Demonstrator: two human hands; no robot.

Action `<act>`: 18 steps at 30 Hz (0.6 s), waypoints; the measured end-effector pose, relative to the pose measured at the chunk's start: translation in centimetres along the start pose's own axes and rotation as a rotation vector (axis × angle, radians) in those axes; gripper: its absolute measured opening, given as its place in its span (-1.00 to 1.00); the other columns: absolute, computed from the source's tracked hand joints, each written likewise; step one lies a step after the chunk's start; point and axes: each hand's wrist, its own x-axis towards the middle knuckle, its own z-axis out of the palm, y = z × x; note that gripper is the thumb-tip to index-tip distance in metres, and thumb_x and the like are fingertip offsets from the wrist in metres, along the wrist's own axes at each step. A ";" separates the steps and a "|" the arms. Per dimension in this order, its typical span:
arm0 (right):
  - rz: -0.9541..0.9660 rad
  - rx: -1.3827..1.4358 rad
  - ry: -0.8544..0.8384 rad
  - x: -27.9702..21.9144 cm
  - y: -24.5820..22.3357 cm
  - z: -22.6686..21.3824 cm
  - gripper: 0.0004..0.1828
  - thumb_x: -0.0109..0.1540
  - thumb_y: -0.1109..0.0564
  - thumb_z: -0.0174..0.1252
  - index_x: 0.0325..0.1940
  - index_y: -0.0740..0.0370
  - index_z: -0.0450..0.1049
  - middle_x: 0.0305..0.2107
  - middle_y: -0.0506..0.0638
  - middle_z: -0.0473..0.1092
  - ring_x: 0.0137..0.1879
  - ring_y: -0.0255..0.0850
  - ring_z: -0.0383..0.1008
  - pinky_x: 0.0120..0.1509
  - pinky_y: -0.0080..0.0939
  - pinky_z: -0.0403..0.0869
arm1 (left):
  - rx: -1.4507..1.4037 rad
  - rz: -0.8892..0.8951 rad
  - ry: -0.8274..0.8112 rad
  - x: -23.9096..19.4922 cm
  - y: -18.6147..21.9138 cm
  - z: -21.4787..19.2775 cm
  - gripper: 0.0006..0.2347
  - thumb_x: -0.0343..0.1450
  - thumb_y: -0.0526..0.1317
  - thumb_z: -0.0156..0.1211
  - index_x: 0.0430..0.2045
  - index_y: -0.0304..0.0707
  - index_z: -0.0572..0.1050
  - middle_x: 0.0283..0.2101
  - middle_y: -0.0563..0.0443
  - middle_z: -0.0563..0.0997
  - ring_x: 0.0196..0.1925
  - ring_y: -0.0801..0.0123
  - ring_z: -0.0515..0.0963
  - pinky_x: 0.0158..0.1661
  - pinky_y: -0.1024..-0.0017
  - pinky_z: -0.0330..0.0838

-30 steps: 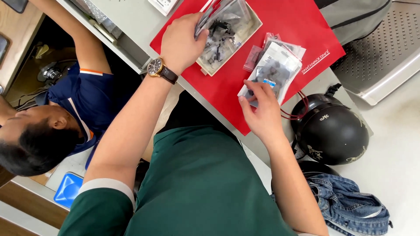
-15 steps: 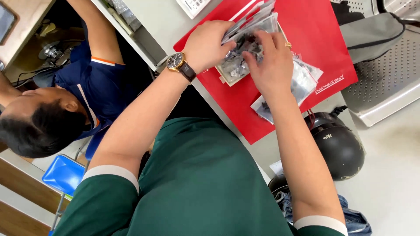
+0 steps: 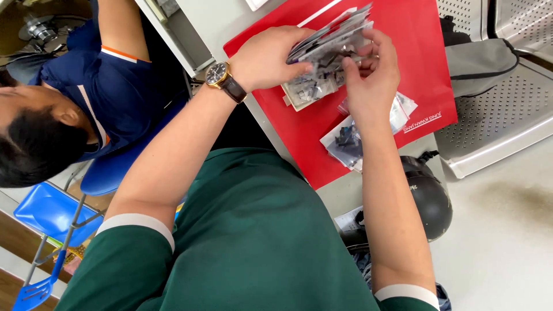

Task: Sorting and organizing small watch or electronic components stored in plastic bags on a service counter.

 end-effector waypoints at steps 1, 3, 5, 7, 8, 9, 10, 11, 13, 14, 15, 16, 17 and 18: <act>0.051 0.079 0.000 -0.1 0.3 -0.3 -0.53 0.33 0.39 0.20 0.25 0.01 0.34 -0.16 -0.04 0.34 -0.27 -0.33 0.39 -0.18 -0.33 0.52 | 0.015 0.021 -0.011 -0.2 0.0 0.1 -0.57 0.46 -0.09 0.26 0.21 -0.24 0.40 0.11 -0.18 0.61 0.06 0.00 0.55 -0.21 0.14 0.48; 0.050 0.130 0.020 -0.4 1.0 -1.1 -0.52 0.36 0.40 0.18 0.29 0.02 0.35 -0.15 -0.04 0.35 -0.26 -0.33 0.37 -0.14 -0.34 0.52 | 0.001 0.018 -0.012 -0.4 0.2 0.2 -0.56 0.46 -0.14 0.22 0.23 -0.27 0.37 0.13 -0.19 0.59 0.08 0.00 0.54 -0.17 0.14 0.49; 0.042 0.185 0.037 -0.5 1.3 -1.9 -0.51 0.38 0.42 0.16 0.33 0.03 0.36 -0.14 -0.04 0.37 -0.26 -0.34 0.35 -0.10 -0.34 0.52 | -0.009 0.012 -0.008 -0.6 0.2 0.2 -0.56 0.46 -0.19 0.18 0.25 -0.30 0.35 0.15 -0.20 0.58 0.10 0.00 0.54 -0.13 0.14 0.49; 0.076 0.228 0.065 -0.8 1.3 -2.9 -0.62 0.35 0.43 0.10 0.22 0.19 0.47 -0.32 -0.07 0.39 -0.27 -0.29 0.48 -0.09 -0.31 0.59 | -0.003 -0.033 -0.018 -0.7 0.2 0.4 -0.56 0.49 -0.20 0.17 0.28 -0.33 0.33 0.18 -0.21 0.55 0.14 -0.02 0.50 -0.04 0.12 0.45; 0.072 0.229 0.067 -1.0 1.6 -3.2 -0.62 0.35 0.43 0.10 0.22 0.19 0.47 -0.32 -0.07 0.39 -0.27 -0.29 0.48 -0.09 -0.31 0.59 | 0.000 -0.031 -0.016 -0.6 0.3 0.3 -0.56 0.49 -0.20 0.17 0.28 -0.33 0.33 0.18 -0.21 0.55 0.14 -0.02 0.50 -0.04 0.12 0.45; 0.122 0.314 0.086 -1.2 2.0 -3.6 -0.65 0.35 0.41 0.10 0.20 0.21 0.49 -0.30 -0.09 0.37 -0.25 -0.31 0.47 -0.04 -0.30 0.66 | -0.014 -0.026 -0.020 -0.6 0.5 0.2 -0.58 0.49 -0.20 0.16 0.26 -0.32 0.35 0.16 -0.20 0.56 0.12 -0.02 0.51 -0.07 0.12 0.45; 0.172 0.399 0.106 -1.4 2.3 -3.9 -0.67 0.34 0.39 0.10 0.17 0.23 0.52 -0.27 -0.12 0.36 -0.22 -0.33 0.45 0.01 -0.29 0.73 | -0.028 -0.018 -0.025 -0.5 0.7 0.1 -0.59 0.49 -0.20 0.16 0.24 -0.32 0.36 0.14 -0.20 0.58 0.09 -0.02 0.51 -0.09 0.11 0.44; 0.167 0.400 0.110 -1.6 2.4 -4.1 -0.67 0.34 0.39 0.10 0.17 0.23 0.52 -0.27 -0.12 0.36 -0.22 -0.33 0.45 0.01 -0.29 0.73 | -0.024 -0.014 -0.023 -0.6 0.8 0.0 -0.59 0.49 -0.20 0.16 0.24 -0.32 0.36 0.14 -0.20 0.58 0.09 -0.02 0.51 -0.09 0.11 0.44; 0.324 0.567 0.134 -2.0 2.6 -4.7 -0.74 0.33 0.33 0.15 0.08 0.23 0.59 -0.34 -0.09 0.42 -0.23 -0.29 0.56 -0.01 -0.33 0.70 | -0.041 -0.062 -0.012 -0.6 1.1 0.0 -0.59 0.50 -0.18 0.11 0.25 -0.32 0.36 0.17 -0.20 0.56 0.12 -0.02 0.51 -0.08 0.11 0.45; 0.320 0.567 0.141 -2.5 2.7 -5.2 -0.74 0.33 0.33 0.15 0.08 0.23 0.59 -0.34 -0.09 0.42 -0.23 -0.29 0.56 -0.01 -0.33 0.70 | -0.040 -0.055 -0.012 -0.6 1.2 0.1 -0.59 0.50 -0.18 0.11 0.25 -0.32 0.36 0.17 -0.20 0.56 0.12 -0.02 0.51 -0.08 0.11 0.45; 0.317 0.682 0.160 -2.9 2.8 -5.6 -0.83 0.33 0.33 0.17 -0.02 0.24 0.59 -0.37 -0.07 0.43 -0.22 -0.27 0.52 -0.01 -0.31 0.64 | -0.037 -0.065 -0.006 -0.6 1.2 0.1 -0.59 0.50 -0.18 0.10 0.25 -0.34 0.36 0.16 -0.22 0.57 0.11 -0.01 0.52 -0.11 0.12 0.46; 0.314 0.798 0.179 -3.4 2.8 -6.0 -0.90 0.32 0.32 0.19 -0.13 0.25 0.58 -0.39 -0.05 0.44 -0.21 -0.24 0.48 0.00 -0.29 0.58 | -0.034 -0.075 0.000 -0.5 1.3 0.1 -0.60 0.50 -0.18 0.08 0.24 -0.36 0.36 0.15 -0.24 0.57 0.09 -0.01 0.54 -0.13 0.13 0.47; 0.310 0.798 0.186 -4.0 2.6 -6.3 -0.90 0.32 0.32 0.19 -0.13 0.25 0.58 -0.39 -0.05 0.44 -0.21 -0.24 0.48 0.00 -0.29 0.58 | -0.032 -0.068 -0.001 -0.6 1.5 0.1 -0.60 0.50 -0.18 0.08 0.24 -0.36 0.36 0.15 -0.24 0.57 0.09 -0.01 0.54 -0.13 0.13 0.47; 0.122 0.772 0.274 -4.5 2.3 -6.5 -0.83 0.25 0.44 0.12 -0.25 0.23 0.49 -0.33 -0.02 0.36 -0.18 -0.22 0.41 0.02 -0.26 0.53 | -0.042 -0.084 -0.013 -0.6 1.6 0.0 -0.59 0.51 -0.17 0.07 0.26 -0.35 0.35 0.16 -0.23 0.56 0.10 0.00 0.53 -0.12 0.13 0.48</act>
